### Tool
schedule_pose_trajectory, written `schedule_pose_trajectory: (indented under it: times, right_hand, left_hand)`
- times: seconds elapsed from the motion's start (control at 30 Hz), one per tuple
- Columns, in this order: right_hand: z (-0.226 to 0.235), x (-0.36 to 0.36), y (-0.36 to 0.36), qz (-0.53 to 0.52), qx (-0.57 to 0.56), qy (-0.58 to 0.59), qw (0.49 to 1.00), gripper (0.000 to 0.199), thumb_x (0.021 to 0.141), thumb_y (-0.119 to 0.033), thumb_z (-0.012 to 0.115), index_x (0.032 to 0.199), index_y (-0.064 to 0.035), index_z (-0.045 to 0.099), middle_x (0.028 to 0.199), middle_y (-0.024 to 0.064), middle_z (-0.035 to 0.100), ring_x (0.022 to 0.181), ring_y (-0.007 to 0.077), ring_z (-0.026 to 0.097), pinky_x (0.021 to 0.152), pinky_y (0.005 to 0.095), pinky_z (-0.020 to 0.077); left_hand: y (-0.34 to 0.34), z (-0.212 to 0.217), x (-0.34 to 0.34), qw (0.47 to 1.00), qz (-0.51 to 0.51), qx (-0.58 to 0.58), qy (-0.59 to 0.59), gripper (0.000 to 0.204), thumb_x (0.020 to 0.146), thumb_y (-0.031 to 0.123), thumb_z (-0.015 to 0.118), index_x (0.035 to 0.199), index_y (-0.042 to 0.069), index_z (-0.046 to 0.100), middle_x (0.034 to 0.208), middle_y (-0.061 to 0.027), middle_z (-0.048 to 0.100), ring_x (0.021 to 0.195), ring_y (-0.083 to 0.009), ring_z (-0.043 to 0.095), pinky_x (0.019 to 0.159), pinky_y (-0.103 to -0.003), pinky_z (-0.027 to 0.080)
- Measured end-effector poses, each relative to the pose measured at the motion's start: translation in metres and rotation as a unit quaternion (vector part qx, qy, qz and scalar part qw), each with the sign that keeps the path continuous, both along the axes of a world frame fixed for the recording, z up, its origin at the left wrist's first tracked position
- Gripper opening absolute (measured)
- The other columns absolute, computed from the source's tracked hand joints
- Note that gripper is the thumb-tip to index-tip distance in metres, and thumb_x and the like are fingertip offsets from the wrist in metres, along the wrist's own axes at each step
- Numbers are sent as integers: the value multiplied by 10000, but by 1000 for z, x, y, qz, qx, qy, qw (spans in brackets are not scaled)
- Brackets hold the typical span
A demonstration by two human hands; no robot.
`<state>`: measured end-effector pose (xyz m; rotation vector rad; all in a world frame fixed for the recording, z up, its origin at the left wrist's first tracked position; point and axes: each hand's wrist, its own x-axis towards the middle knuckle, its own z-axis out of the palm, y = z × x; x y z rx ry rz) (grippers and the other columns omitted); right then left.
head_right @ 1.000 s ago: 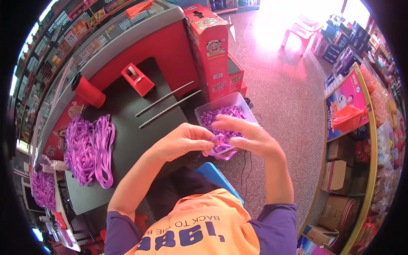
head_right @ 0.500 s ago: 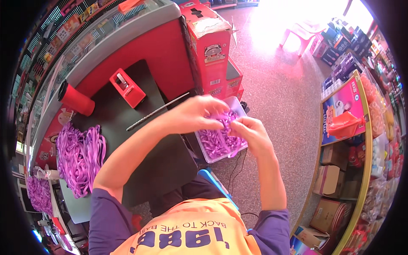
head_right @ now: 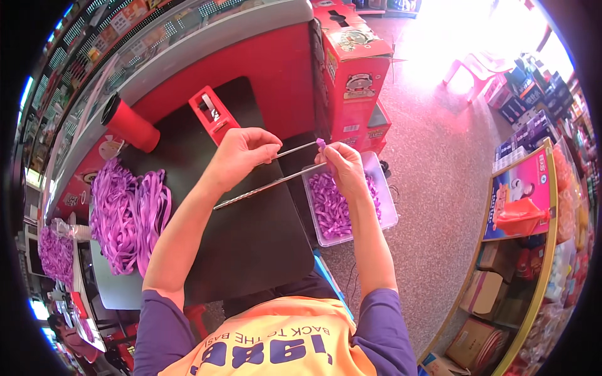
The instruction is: The person wraps purple ribbon strips around a pair of parallel metal rods to create loops or bows for packaging.
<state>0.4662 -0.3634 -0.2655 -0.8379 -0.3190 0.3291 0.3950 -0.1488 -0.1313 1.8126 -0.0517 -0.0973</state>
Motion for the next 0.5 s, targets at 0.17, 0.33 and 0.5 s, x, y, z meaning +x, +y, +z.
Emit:
schedule_pose_trajectory:
  times: [0.17,0.33,0.5]
  right_hand:
    - [-4,-9,22,15,6,14,1000,111,894,-118,626,874,-9,632,732,59,632,728,148,626,704,264,513]
    - [-5,-8,30,-63,78,16,995,122,902,-118,621,875,0,638,711,52,609,719,150,609,719,263,502]
    - [-4,-6,36,-87,110,30,990,133,916,-112,598,859,2,636,701,59,597,705,167,594,708,273,490]
  left_hand:
    - [-3,-1,-4,986,40,155,-52,202,837,140,634,933,-36,657,833,-109,687,775,-165,654,728,-295,499]
    - [-4,-5,-4,984,79,142,-74,181,868,128,642,935,-40,656,801,-39,665,749,-70,600,692,-235,477]
    - [-2,-12,-7,984,108,100,-97,166,831,105,639,933,-23,662,851,-115,682,791,-174,661,729,-289,503]
